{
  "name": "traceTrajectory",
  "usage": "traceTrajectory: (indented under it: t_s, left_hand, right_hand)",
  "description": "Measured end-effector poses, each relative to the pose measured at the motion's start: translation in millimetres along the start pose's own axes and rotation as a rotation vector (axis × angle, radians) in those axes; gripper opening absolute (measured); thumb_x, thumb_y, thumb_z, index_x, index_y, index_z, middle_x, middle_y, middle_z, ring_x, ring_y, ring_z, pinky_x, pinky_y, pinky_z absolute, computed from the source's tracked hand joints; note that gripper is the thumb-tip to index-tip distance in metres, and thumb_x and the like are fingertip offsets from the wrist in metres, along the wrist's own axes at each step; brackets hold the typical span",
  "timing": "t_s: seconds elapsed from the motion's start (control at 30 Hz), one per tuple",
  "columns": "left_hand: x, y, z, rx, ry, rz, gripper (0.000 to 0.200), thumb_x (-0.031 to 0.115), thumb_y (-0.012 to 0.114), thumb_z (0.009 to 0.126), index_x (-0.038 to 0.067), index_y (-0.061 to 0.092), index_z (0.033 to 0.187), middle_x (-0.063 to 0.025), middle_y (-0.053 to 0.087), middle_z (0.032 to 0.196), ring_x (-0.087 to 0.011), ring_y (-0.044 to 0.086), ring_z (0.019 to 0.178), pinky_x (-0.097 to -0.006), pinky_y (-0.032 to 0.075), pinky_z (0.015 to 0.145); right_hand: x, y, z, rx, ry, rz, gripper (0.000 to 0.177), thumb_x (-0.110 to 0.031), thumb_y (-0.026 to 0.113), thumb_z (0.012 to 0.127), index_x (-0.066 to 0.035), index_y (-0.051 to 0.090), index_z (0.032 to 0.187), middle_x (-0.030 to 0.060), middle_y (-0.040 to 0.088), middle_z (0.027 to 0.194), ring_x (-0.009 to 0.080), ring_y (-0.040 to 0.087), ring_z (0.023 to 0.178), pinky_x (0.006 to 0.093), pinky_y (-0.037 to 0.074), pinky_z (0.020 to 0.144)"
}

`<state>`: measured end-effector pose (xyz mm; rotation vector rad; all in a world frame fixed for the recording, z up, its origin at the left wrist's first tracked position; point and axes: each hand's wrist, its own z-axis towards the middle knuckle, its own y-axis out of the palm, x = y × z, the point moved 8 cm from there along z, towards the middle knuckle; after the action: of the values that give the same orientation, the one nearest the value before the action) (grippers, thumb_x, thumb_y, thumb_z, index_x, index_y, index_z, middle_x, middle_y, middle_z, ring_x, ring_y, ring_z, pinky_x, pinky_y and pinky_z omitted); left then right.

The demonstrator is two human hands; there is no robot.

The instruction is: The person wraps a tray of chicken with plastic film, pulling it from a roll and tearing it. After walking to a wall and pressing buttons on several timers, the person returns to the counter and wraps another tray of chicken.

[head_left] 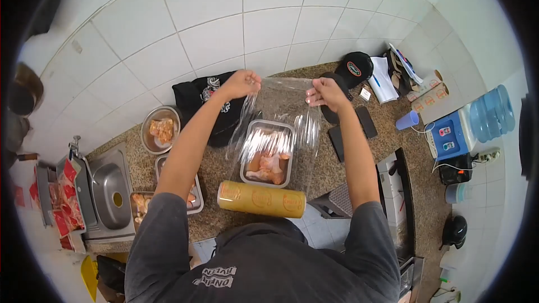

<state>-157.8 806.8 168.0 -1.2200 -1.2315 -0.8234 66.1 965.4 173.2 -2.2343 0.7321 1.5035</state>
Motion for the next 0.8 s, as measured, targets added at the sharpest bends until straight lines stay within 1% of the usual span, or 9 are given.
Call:
traceTrajectory:
  t_s: [0.07,0.1,0.2,0.4,0.47,0.6,0.67,0.7,0.8]
  left_hand:
    - [-46.7,1.4,22.5,-0.011,0.064,0.046,0.018,-0.002,0.067,0.079,0.0,0.062,0.096,-0.0045,0.063,0.08,-0.0124,0.061,0.068,-0.0279,0.053,0.062]
    - [-33.9,3.6,18.3,0.04,0.205,0.372,0.016,-0.005,0.069,0.066,0.001,0.066,0.081,-0.009,0.063,0.073,-0.0175,0.064,0.067,-0.0307,0.051,0.061]
    - [-55.8,13.2,17.3,0.192,0.21,0.48,0.018,-0.007,0.066,0.059,0.001,0.067,0.075,-0.0116,0.061,0.074,-0.022,0.064,0.065,-0.033,0.05,0.061]
    - [-71.3,35.8,-0.4,0.331,0.334,0.559,0.017,-0.015,0.059,0.065,-0.004,0.064,0.077,-0.0139,0.056,0.09,-0.0294,0.062,0.078,-0.0364,0.051,0.067]
    - [-60.4,43.4,-14.2,0.292,0.495,0.603,0.011,-0.012,0.06,0.07,-0.003,0.06,0.077,-0.0125,0.054,0.089,-0.0288,0.06,0.081,-0.0366,0.05,0.067]
    - [-75.6,54.3,-28.2,0.222,0.402,0.589,0.004,-0.005,0.06,0.076,-0.003,0.058,0.079,-0.0115,0.052,0.089,-0.0282,0.059,0.084,-0.0366,0.051,0.068]
    - [-94.7,73.3,-36.6,0.079,0.626,0.905,0.005,0.001,0.06,0.079,-0.002,0.058,0.082,-0.0113,0.053,0.09,-0.028,0.059,0.085,-0.037,0.053,0.069]
    - [-99.5,73.5,-39.2,0.094,0.599,0.923,0.005,-0.001,0.06,0.078,-0.001,0.058,0.082,-0.0116,0.053,0.092,-0.028,0.059,0.087,-0.0374,0.054,0.071]
    - [-99.7,68.7,-41.4,0.199,0.538,0.816,0.008,-0.002,0.06,0.079,-0.002,0.059,0.086,-0.013,0.054,0.093,-0.0292,0.058,0.087,-0.0391,0.053,0.069]
  right_hand:
    - [21.0,-9.4,15.7,0.17,-0.036,-0.066,0.011,-0.014,0.047,0.102,-0.004,0.045,0.106,0.01,0.064,0.081,0.0199,0.064,0.055,0.0325,0.056,0.051]
    - [28.7,-7.2,16.9,0.228,-0.073,-0.001,0.003,-0.01,0.047,0.101,-0.008,0.045,0.1,0.0088,0.062,0.077,0.0178,0.06,0.049,0.0289,0.051,0.046]
    - [67.7,-5.6,43.6,0.179,-0.169,0.037,0.002,-0.011,0.046,0.102,-0.01,0.048,0.102,0.0073,0.062,0.075,0.0173,0.06,0.049,0.0267,0.044,0.042]
    - [144.5,11.4,55.7,-0.027,0.145,0.549,0.01,-0.012,0.052,0.1,-0.006,0.054,0.109,0.0028,0.061,0.093,0.0122,0.061,0.076,0.0281,0.05,0.062]
    - [143.5,8.8,52.6,-0.001,0.055,0.352,0.009,-0.007,0.057,0.097,-0.003,0.062,0.103,0.0021,0.061,0.091,0.0128,0.061,0.075,0.0288,0.052,0.064]
    - [166.6,-3.1,63.8,0.111,-0.123,-0.101,0.011,0.001,0.064,0.087,-0.002,0.068,0.096,0.0057,0.062,0.091,0.0195,0.063,0.075,0.0331,0.053,0.066]
    - [126.3,13.9,35.1,0.324,-0.628,-0.683,0.021,0.007,0.064,0.078,-0.002,0.07,0.096,0.0108,0.062,0.088,0.029,0.063,0.078,0.0378,0.052,0.068]
    - [126.8,21.1,26.4,0.402,-0.689,-0.744,0.032,0.012,0.061,0.073,-0.003,0.069,0.1,0.0144,0.059,0.087,0.0332,0.063,0.078,0.0385,0.051,0.069]
    - [130.3,36.4,9.3,0.482,-0.643,-0.835,0.03,0.009,0.06,0.075,-0.006,0.07,0.099,0.0155,0.058,0.094,0.0352,0.062,0.083,0.0422,0.051,0.072]
